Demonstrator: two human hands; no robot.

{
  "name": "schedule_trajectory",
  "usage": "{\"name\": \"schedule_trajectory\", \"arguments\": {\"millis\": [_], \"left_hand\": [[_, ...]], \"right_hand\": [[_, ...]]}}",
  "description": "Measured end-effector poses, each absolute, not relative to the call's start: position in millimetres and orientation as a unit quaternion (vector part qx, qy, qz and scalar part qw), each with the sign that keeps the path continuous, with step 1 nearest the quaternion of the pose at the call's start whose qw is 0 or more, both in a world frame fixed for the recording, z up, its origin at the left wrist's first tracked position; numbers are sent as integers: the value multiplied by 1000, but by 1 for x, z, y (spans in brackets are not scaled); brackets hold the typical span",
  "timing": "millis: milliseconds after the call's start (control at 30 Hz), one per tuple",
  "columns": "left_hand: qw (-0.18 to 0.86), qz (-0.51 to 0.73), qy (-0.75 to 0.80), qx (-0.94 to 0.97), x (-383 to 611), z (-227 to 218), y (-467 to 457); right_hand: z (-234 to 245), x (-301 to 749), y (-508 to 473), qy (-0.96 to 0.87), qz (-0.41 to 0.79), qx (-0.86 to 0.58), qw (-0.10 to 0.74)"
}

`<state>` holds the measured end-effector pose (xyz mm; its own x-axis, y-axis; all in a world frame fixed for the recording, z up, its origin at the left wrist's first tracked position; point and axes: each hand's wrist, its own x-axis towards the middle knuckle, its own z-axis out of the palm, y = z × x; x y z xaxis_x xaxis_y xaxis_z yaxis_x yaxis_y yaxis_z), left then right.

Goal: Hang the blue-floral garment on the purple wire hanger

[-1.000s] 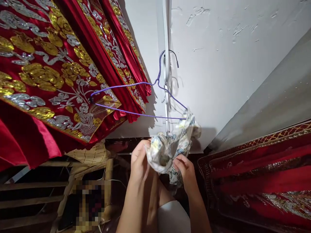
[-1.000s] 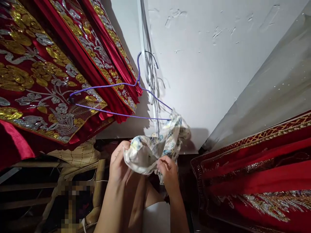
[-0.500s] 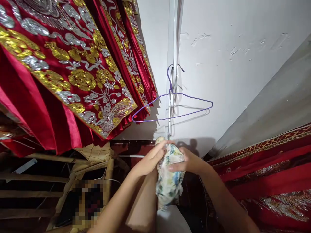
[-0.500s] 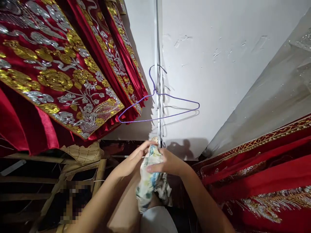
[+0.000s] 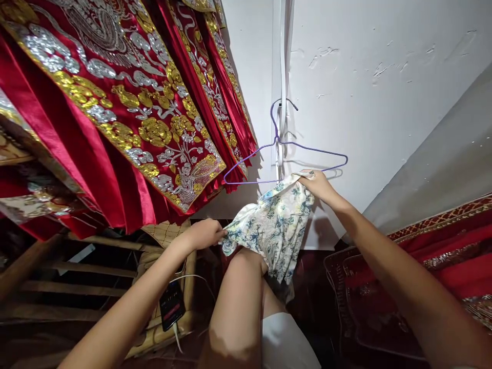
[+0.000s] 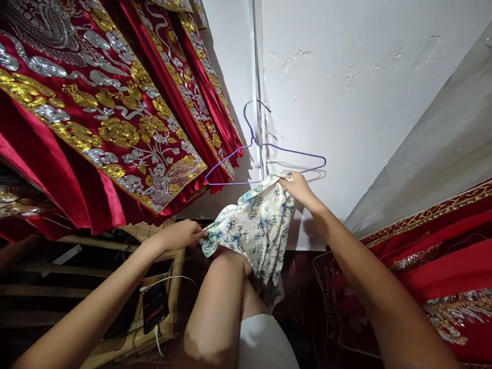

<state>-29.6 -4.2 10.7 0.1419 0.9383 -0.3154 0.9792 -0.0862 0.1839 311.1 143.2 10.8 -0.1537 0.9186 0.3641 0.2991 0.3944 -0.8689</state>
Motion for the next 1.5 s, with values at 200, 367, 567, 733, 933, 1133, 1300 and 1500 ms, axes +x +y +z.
{"name": "schedule_trajectory", "arguments": {"millis": [200,367,567,733,933,1133,1300,1500], "left_hand": [[160,275,702,637,-27,4,20],[107,532,561,625,-4,15,39],[70,484,583,649,-5,11,22],[6,459,565,686,-33,-6,-9],[-63,426,477,766,-36,-6,-42],[-13,402,554,728,-30,-3,-51],[327,455,547,622,-16,-8,-41],[674,393,431,453,12,-27,-32]], "right_hand": [[22,346,112,-715,302,-438,454],[32,349,93,-703,321,-448,450],[28,352,85,-673,280,-472,495],[22,350,89,-677,236,-507,478],[21,341,91,-660,218,-528,489],[18,337,94,-663,259,-527,465],[16,334,93,-665,254,-525,466],[24,328,80,-687,252,-505,457]]}}
